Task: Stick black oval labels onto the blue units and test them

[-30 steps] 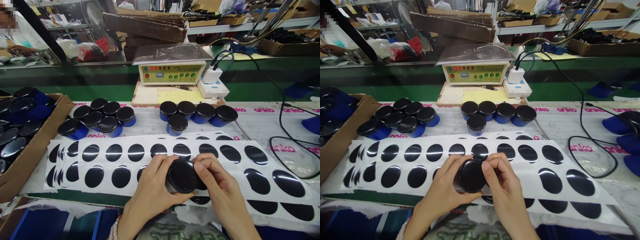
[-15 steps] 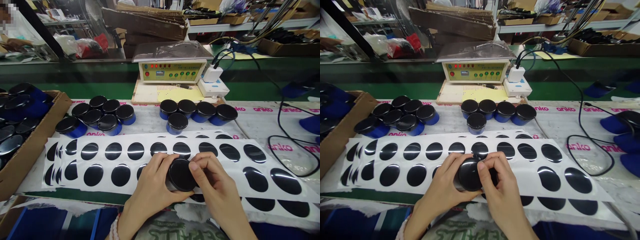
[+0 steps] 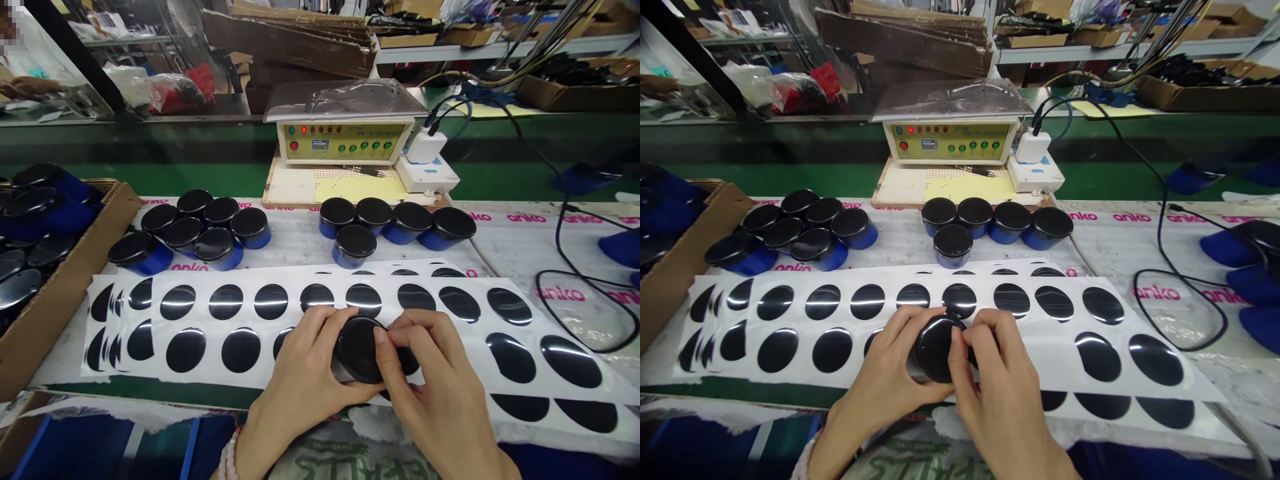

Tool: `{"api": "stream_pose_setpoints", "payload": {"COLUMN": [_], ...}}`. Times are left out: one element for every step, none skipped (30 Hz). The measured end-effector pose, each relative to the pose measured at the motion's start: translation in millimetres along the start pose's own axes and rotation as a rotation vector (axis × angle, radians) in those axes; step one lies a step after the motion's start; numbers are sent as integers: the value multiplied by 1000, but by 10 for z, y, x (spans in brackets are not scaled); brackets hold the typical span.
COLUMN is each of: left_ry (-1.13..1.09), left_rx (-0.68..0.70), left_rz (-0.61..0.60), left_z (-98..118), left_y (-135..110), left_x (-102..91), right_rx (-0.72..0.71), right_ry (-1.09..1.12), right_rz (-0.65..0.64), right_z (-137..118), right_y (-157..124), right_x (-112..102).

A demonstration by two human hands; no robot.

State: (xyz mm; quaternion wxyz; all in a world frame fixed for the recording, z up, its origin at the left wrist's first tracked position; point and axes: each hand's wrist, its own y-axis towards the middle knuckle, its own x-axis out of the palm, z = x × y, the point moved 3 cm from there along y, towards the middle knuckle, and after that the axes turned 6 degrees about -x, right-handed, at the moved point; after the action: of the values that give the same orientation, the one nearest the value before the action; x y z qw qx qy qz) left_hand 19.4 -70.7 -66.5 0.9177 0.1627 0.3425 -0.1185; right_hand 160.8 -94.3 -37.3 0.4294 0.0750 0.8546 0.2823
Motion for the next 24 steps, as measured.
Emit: {"api": "stream_pose_setpoints", "payload": {"left_ry": [-1,-1,-3,-5,-6,-6,-4,2,9,15,20,24,27,32,38,47,58,72,86,98,108,112,114,119], "left_rx": [-2,-6,-9,-10,-10,-8,-6,-2,1,3,5,5,0,-8,-17,-26,-33,-34,-25,-3,28,65,102,140], "left_rz": [-4,-9,-17,-24,-30,-34,-33,-29,-24,-18,-14,-12,-11,-13,-17,-24,-35,-43,-50,-53,-53,-50,-47,-46], "left_z": [-2,-5,-6,-6,-5,-3,0,2,4,4,4,2,-1,-6,-12,-17,-22,-25,-25,-19,-11,1,15,32], "left_y": [-1,-1,-1,0,1,3,5,7,9,11,12,12,11,8,3,-3,-10,-15,-18,-18,-14,-7,3,13], "left_x": [2,2,2,1,-1,-4,-8,-11,-13,-13,-10,-6,-1,5,11,16,21,24,25,26,25,22,19,14], "right_rx": [-18,-34,-49,-60,-68,-77,-88,-110,-139,-172,-203,-216,-199,-149,-65,42,165,283,383,451,489,497,484,463], "right_ry": [-27,-51,-66,-76,-82,-87,-97,-112,-136,-169,-210,-254,-286,-284,-237,-150,-37,78,177,247,292,319,331,335], "right_rz": [-4,-8,-14,-26,-38,-53,-71,-86,-101,-113,-128,-138,-150,-168,-191,-207,-210,-195,-169,-128,-91,-65,-48,-38], "right_z": [-7,-11,-14,-14,-12,-9,-6,-5,-2,2,12,34,71,122,186,256,327,392,447,489,520,541,555,565], "right_y": [-3,-9,-17,-25,-33,-38,-41,-41,-36,-28,-18,-6,7,17,24,22,12,-6,-31,-57,-84,-109,-132,-152], "right_x": [1,2,4,6,7,9,11,12,11,8,3,-9,-28,-54,-86,-123,-162,-199,-228,-248,-251,-236,-205,-164]}}
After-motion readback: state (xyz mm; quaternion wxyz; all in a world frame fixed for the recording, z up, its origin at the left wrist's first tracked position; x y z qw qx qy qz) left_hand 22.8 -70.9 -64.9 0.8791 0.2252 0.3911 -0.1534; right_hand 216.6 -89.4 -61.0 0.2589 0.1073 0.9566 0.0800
